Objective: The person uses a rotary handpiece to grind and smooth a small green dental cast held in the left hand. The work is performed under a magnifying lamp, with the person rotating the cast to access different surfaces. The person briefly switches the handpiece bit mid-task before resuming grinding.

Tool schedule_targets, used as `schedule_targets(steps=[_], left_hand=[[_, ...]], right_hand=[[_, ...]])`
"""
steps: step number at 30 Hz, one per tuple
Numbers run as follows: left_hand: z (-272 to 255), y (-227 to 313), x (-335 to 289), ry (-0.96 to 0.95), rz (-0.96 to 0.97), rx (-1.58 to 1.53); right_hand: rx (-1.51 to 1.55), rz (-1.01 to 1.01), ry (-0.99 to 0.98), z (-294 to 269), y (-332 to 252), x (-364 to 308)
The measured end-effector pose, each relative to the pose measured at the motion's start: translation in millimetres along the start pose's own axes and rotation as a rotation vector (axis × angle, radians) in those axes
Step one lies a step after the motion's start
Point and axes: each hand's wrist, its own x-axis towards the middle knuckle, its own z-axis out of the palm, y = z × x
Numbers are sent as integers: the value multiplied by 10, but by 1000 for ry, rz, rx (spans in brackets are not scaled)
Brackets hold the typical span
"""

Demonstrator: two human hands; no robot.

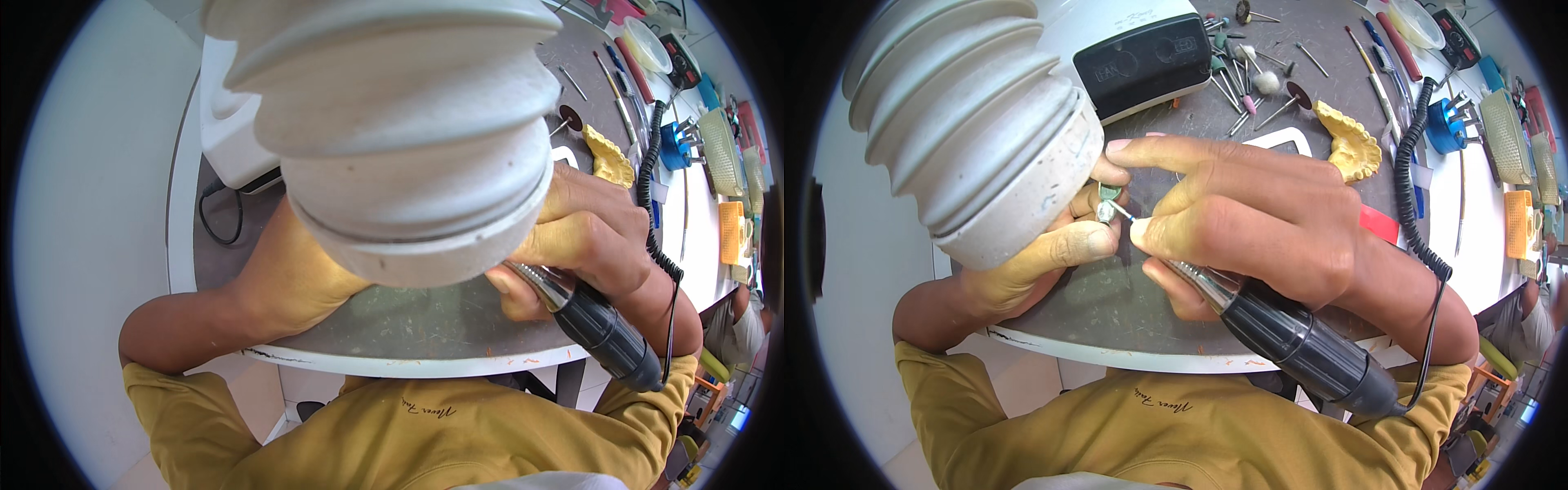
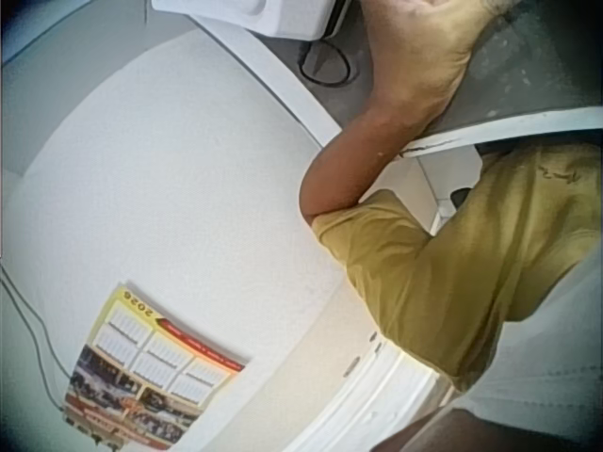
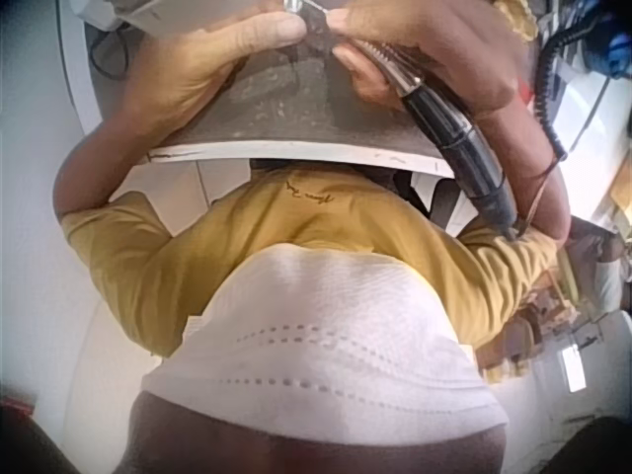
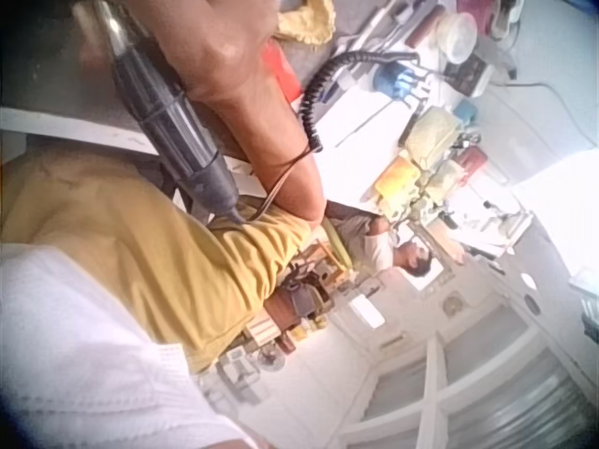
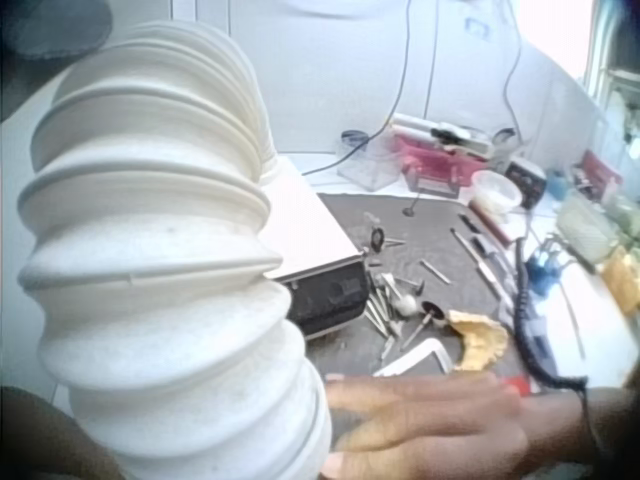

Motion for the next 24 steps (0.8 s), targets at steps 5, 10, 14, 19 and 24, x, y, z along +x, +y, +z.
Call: schedule_targets(steps=[5,10,14,19,24], left_hand=[[-20,-78,18,0,72,33],[1,40,-17,17,-6,20],[42,14,-4,75,58,61],[5,-48,26,100,82,101],[-34,-50,-3,85,28,-100]], right_hand=[[16,-7,1,4,3,0],[11,13,-52,-65,-35,23],[-33,-16,18,-47,-29,27],[-47,-19,-2,-35,-35,21],[-14,-113,17,-13,-35,4]])
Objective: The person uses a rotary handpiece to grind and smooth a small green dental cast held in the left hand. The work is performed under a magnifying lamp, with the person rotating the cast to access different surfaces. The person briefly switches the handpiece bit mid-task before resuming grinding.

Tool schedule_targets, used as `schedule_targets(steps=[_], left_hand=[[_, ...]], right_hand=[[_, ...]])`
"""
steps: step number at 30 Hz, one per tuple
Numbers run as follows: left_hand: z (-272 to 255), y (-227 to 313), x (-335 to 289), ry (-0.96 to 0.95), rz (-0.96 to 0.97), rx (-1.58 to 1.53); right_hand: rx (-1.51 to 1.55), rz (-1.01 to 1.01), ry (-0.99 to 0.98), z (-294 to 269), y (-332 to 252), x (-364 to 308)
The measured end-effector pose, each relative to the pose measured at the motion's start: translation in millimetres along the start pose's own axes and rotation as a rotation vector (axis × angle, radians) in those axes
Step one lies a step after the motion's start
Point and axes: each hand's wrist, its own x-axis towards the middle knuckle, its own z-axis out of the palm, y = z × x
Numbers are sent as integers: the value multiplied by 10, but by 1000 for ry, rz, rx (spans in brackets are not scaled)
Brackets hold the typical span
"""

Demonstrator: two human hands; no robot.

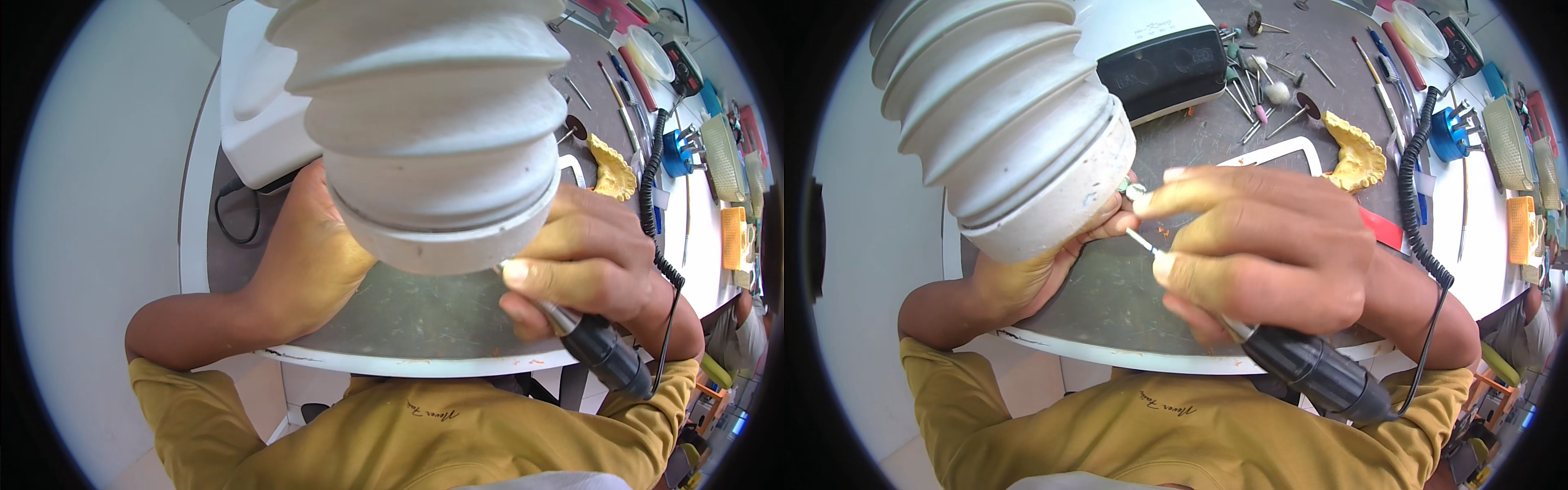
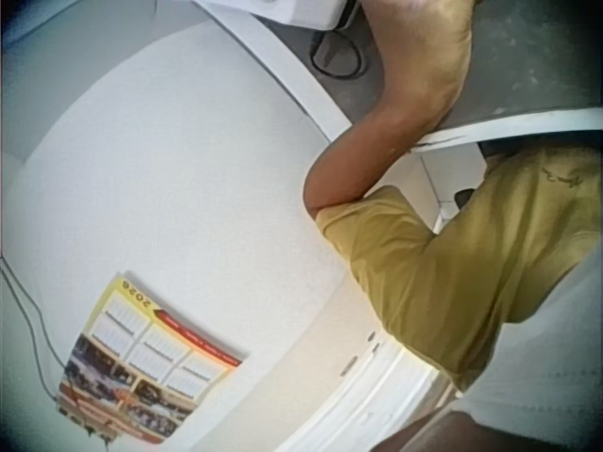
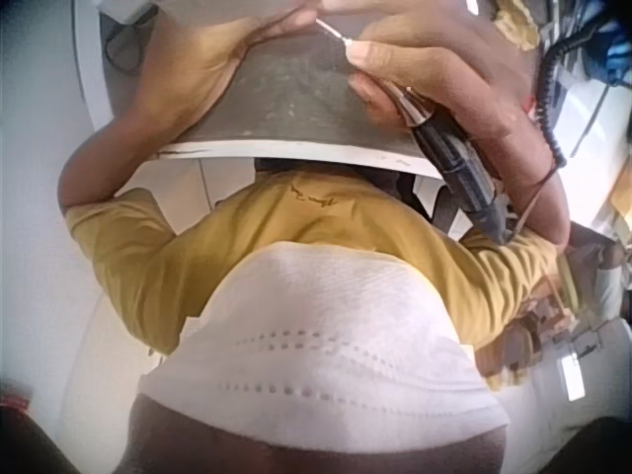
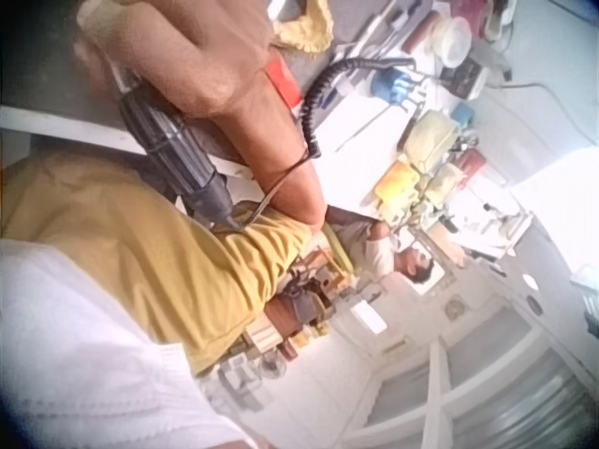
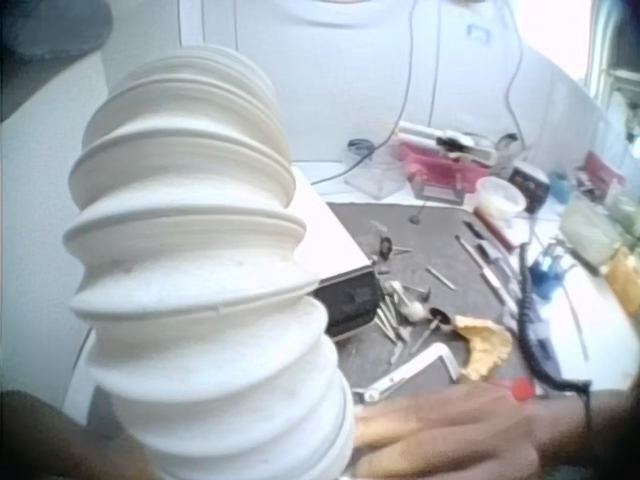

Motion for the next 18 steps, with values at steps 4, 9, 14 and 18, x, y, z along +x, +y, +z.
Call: schedule_targets(steps=[4,9,14,18], left_hand=[[7,-75,15,-2,102,-76],[15,-122,-14,-57,105,-276],[57,1,-4,14,-49,-479],[86,4,15,16,-10,-406]], right_hand=[[-3,-4,-5,43,-11,-24],[-1,59,-4,21,1,-20],[6,80,-24,5,4,-6],[1,100,-17,-30,-34,18]])
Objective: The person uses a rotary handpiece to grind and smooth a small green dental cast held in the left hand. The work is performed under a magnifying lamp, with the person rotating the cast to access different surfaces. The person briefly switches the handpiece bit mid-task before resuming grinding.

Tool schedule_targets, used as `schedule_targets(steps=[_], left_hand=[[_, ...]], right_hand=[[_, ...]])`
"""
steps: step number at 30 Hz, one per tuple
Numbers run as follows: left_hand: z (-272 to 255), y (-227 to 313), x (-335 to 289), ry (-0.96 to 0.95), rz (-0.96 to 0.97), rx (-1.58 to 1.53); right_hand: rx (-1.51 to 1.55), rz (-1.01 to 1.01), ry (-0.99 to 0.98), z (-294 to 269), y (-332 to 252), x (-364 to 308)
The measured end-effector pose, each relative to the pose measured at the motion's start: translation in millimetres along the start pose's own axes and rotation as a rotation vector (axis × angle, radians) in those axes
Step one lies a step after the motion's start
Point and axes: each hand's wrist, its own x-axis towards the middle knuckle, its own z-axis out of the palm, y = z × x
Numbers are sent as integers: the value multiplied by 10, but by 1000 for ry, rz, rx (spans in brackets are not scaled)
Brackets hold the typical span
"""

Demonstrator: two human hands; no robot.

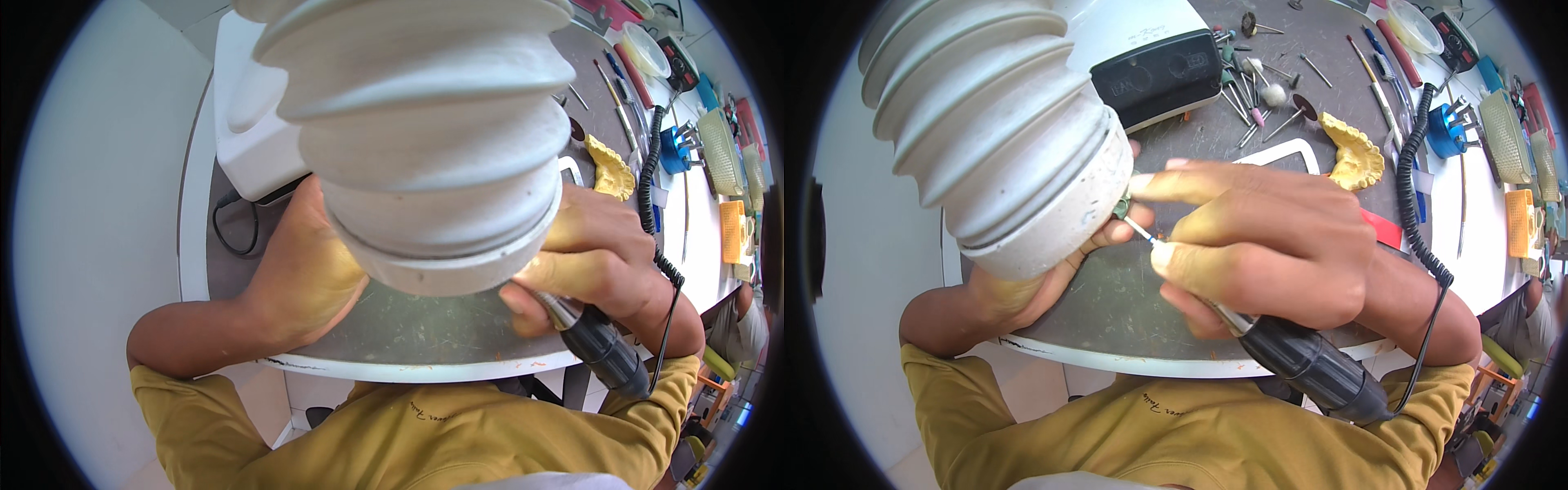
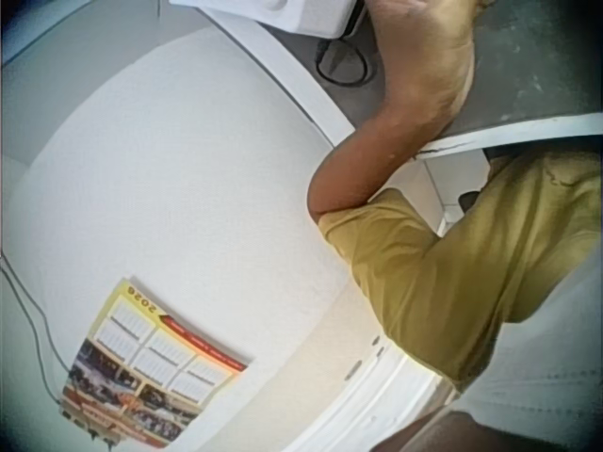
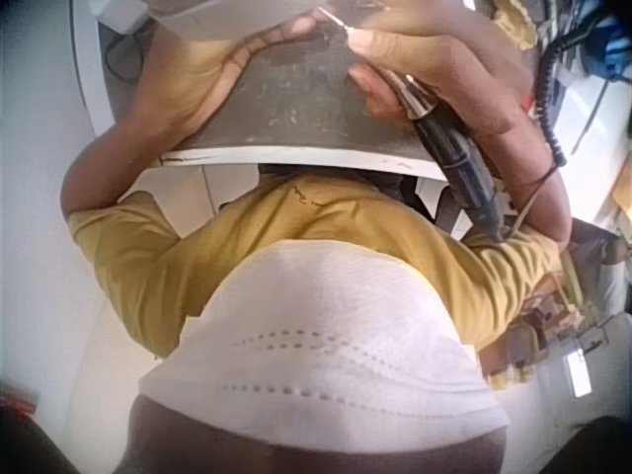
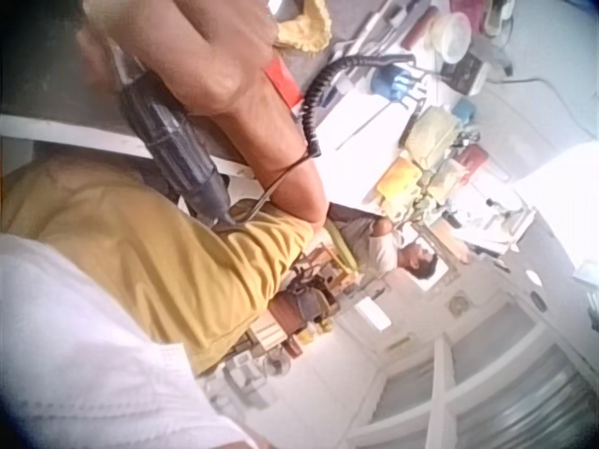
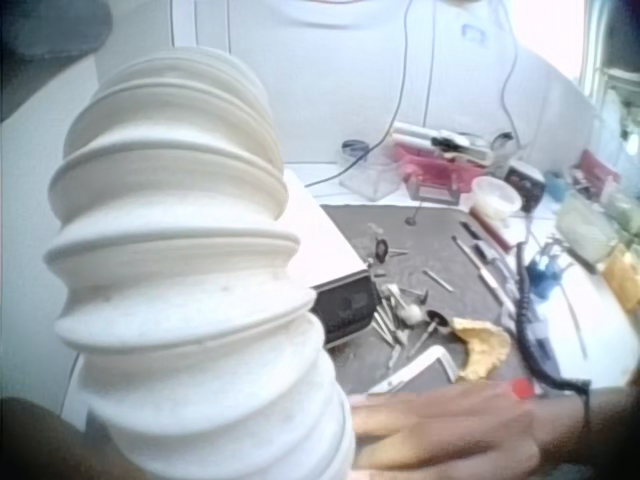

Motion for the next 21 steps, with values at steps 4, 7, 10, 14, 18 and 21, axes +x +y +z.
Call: schedule_targets(steps=[4,7,10,14,18,21], left_hand=[[-75,-48,34,-70,17,92],[-34,-3,3,-10,-37,67],[-71,16,3,-63,24,340],[-70,-32,-8,-44,40,285],[-69,-23,-30,56,-1,523],[-74,-41,-21,50,-8,519]], right_hand=[[-94,10,23,-9,25,14],[-134,9,20,0,36,15],[-102,14,18,17,21,10],[-64,1,13,21,26,26],[-52,-20,26,36,60,16],[-58,-31,46,67,64,33]])
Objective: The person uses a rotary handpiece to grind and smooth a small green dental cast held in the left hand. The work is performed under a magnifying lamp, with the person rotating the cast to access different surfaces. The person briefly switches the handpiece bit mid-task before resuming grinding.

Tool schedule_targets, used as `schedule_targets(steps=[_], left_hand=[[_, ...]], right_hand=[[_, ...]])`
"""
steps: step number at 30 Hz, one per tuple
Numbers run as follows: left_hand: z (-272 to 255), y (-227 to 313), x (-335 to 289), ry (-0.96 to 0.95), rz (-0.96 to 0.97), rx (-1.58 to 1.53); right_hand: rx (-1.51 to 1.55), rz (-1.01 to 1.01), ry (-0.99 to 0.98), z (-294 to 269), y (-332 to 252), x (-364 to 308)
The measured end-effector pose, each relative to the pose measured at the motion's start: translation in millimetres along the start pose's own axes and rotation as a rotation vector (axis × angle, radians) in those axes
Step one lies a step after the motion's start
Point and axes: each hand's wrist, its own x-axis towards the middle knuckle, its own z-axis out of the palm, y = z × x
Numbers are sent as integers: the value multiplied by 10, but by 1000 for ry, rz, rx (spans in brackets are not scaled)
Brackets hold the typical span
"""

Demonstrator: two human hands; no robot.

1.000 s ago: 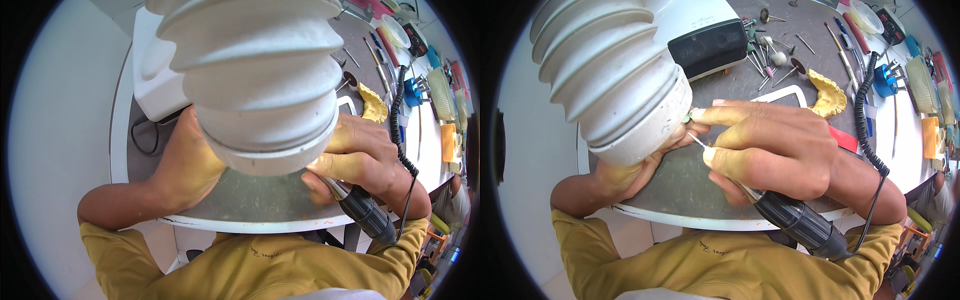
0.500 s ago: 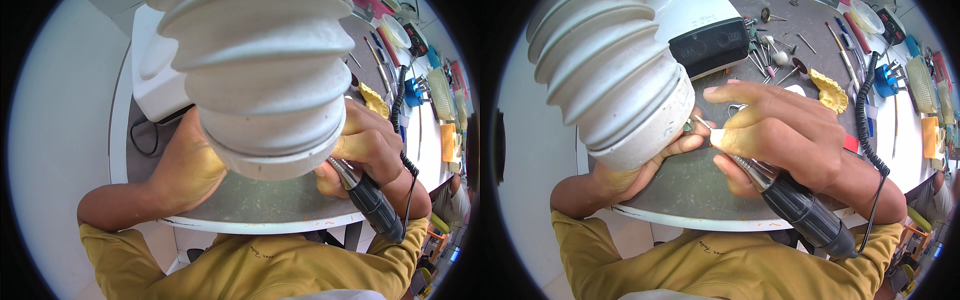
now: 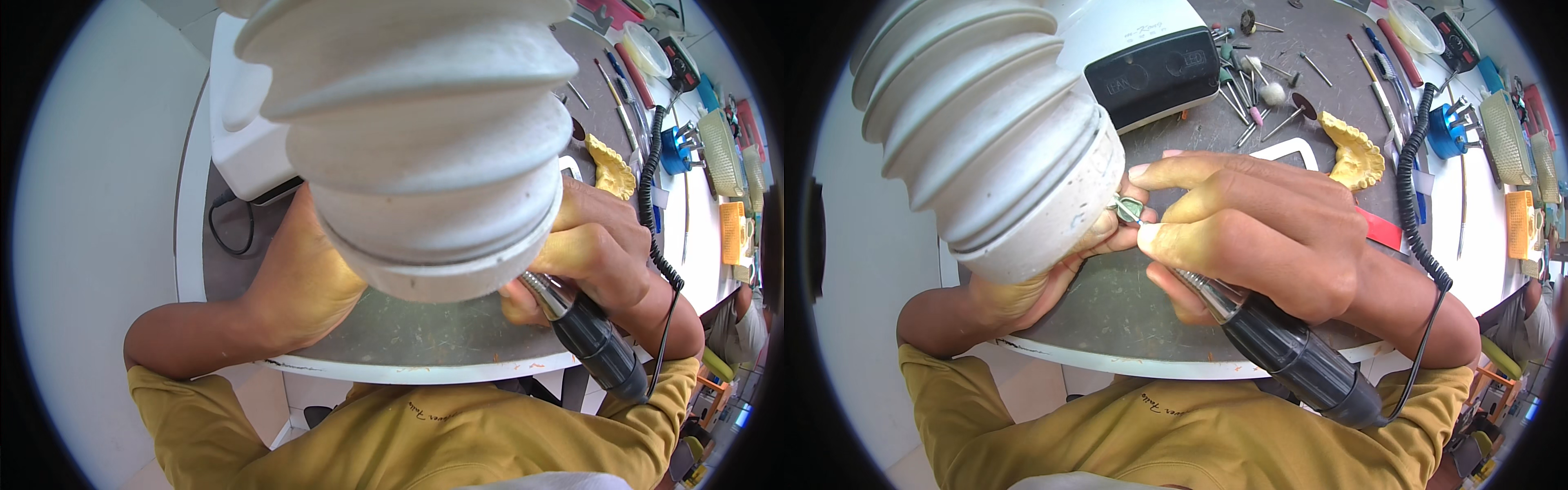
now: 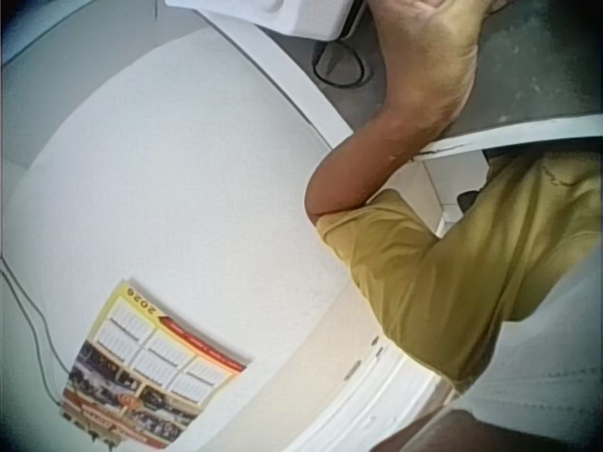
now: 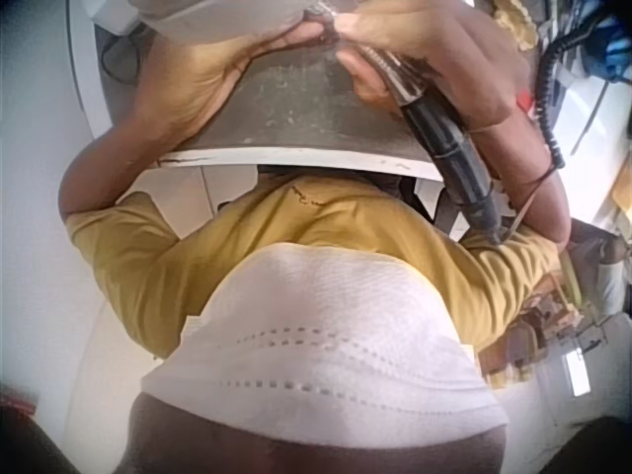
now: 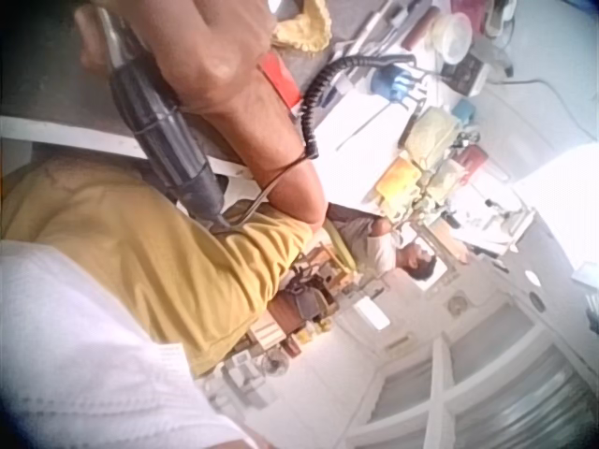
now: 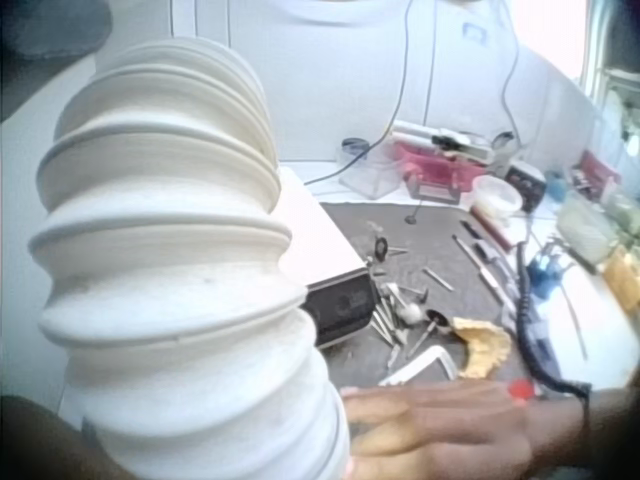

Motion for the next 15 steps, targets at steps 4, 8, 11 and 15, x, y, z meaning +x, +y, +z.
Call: schedule_targets(steps=[4,8,11,15], left_hand=[[-2,-2,7,-8,12,17],[-6,11,11,-18,1,11],[2,6,-9,1,-3,10],[-4,13,-8,-3,-9,5]], right_hand=[[16,-2,-4,-1,13,1],[6,0,-18,-13,14,-8],[11,3,-26,-21,16,-11],[10,-3,-21,-14,23,-18]])
